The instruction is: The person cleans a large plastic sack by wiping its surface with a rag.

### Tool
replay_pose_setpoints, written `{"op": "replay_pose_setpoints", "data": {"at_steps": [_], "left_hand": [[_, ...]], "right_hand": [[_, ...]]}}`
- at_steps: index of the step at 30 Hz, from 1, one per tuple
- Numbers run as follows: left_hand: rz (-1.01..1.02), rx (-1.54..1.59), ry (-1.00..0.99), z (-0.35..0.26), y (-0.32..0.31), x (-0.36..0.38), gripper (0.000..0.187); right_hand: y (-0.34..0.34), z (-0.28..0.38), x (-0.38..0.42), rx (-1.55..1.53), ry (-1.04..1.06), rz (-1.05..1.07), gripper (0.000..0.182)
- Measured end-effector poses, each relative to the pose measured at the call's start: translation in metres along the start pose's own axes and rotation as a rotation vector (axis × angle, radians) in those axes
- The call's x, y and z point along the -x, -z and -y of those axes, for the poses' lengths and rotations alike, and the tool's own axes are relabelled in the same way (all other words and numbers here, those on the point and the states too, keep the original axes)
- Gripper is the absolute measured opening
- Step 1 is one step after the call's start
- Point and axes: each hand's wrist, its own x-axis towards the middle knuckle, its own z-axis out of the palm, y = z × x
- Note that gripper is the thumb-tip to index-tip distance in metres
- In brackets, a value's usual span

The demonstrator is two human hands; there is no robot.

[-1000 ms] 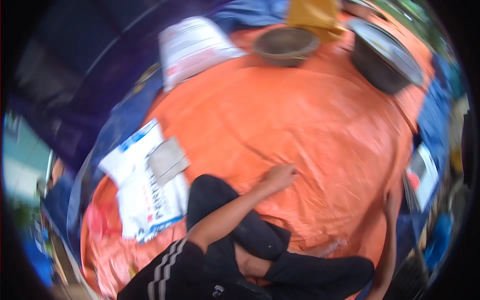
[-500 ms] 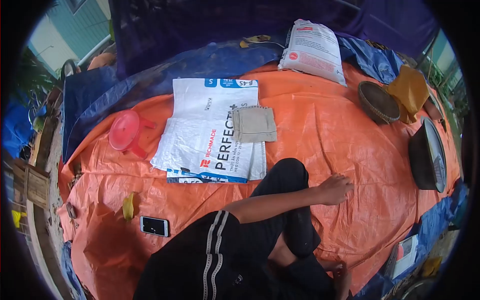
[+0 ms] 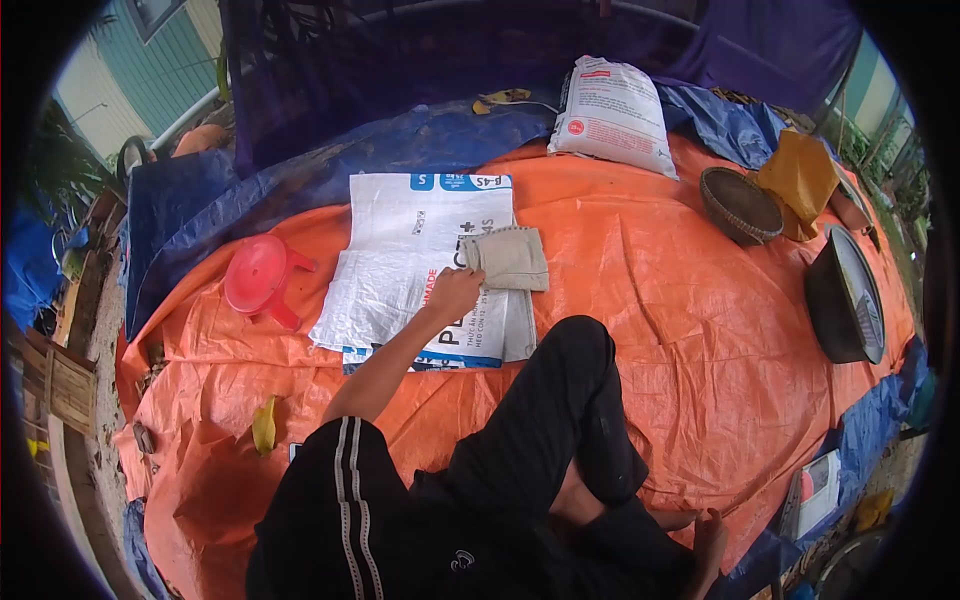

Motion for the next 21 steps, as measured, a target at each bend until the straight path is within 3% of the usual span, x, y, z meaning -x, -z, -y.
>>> {"op": "replay_pose_setpoints", "data": {"at_steps": [1, 3, 7, 10, 13, 15, 17, 18, 20, 21], "left_hand": [[-0.001, -0.001, -0.007, -0.005, 0.018, 0.009, 0.022], [0.163, 0.097, -0.235, -0.023, 0.074, 0.044, 0.023], [0.858, 0.262, -0.286, -0.051, 0.132, 0.131, 0.025], [0.893, 0.373, -0.267, -0.045, 0.115, 0.163, 0.027], [0.920, 0.407, -0.125, -0.030, 0.118, 0.152, 0.027], [0.969, 0.414, -0.150, -0.033, 0.120, 0.154, 0.030], [1.082, 0.203, -0.201, -0.039, 0.128, 0.145, 0.036], [1.081, 0.192, -0.206, -0.038, 0.124, 0.139, 0.036], [0.304, 0.055, -0.131, -0.028, 0.104, 0.129, 0.059], [0.304, 0.052, -0.141, -0.023, 0.094, 0.126, 0.059]], "right_hand": [[0.004, 0.007, 0.004, -0.027, -0.044, 0.037, 0.030], [0.000, -0.003, 0.008, -0.029, -0.047, 0.020, 0.030], [-0.008, -0.017, 0.002, -0.047, -0.022, 0.000, 0.030], [-0.002, -0.001, -0.004, -0.061, -0.065, 0.033, 0.030], [-0.003, -0.001, 0.002, -0.027, -0.060, 0.058, 0.031], [-0.002, -0.003, 0.002, 0.004, -0.030, 0.077, 0.031], [-0.001, -0.004, 0.002, -0.032, -0.017, 0.094, 0.033], [0.000, -0.002, 0.001, -0.042, -0.022, 0.090, 0.033], [0.001, -0.004, 0.003, -0.103, -0.095, 0.083, 0.035], [-0.002, -0.007, 0.007, -0.108, -0.103, 0.079, 0.035]]}}
